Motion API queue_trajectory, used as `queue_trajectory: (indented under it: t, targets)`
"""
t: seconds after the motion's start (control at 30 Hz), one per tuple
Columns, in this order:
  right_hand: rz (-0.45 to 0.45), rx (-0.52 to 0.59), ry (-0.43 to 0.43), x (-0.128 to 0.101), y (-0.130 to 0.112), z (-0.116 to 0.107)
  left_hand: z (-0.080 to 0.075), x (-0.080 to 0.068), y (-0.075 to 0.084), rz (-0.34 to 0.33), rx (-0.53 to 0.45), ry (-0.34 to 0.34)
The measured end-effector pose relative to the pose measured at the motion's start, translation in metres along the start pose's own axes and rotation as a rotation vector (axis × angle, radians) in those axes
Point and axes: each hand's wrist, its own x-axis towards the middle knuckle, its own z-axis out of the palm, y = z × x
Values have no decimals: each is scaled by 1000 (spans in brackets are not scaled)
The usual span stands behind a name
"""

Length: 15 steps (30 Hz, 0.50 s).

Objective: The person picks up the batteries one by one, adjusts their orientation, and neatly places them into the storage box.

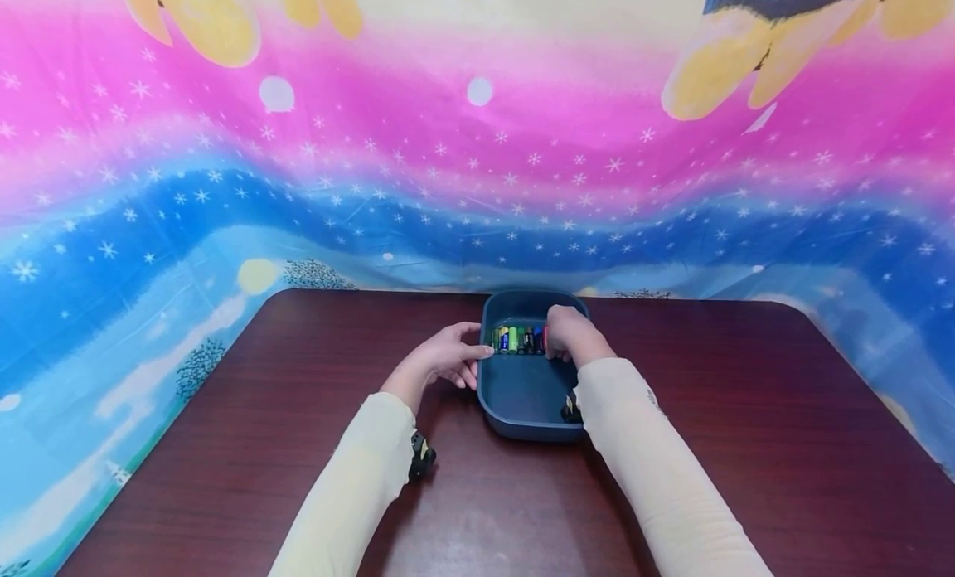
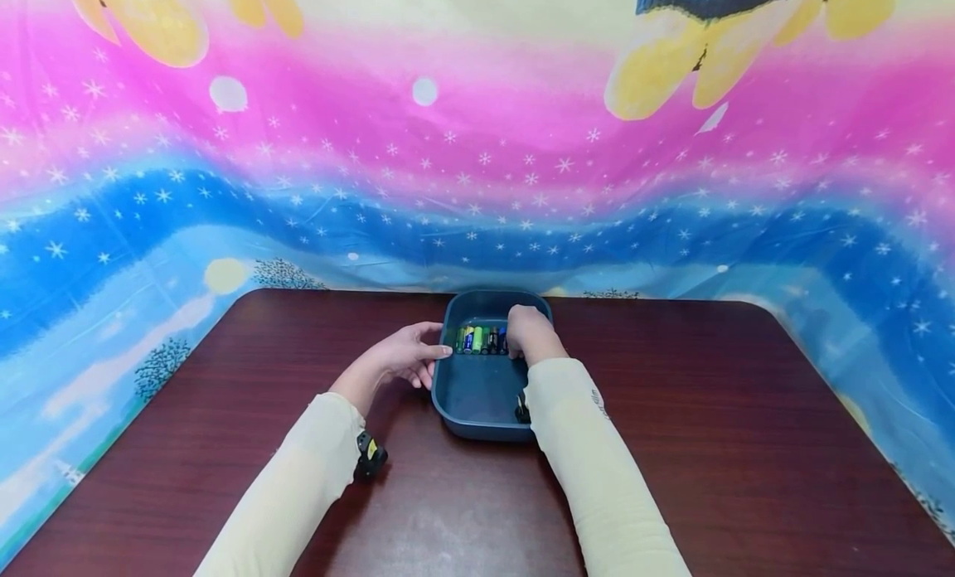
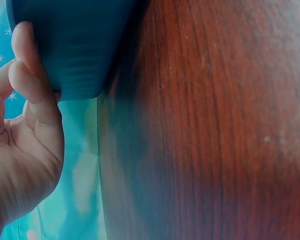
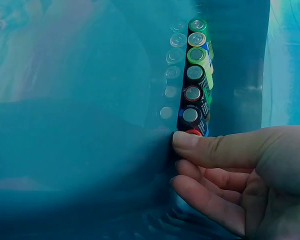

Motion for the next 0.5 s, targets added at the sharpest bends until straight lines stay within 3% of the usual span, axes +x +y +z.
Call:
queue_trajectory:
  t: [0.5]
  targets:
    - [-3, -42, -13, 4, 1, 1, 0, 1, 0, -2, 2, 1]
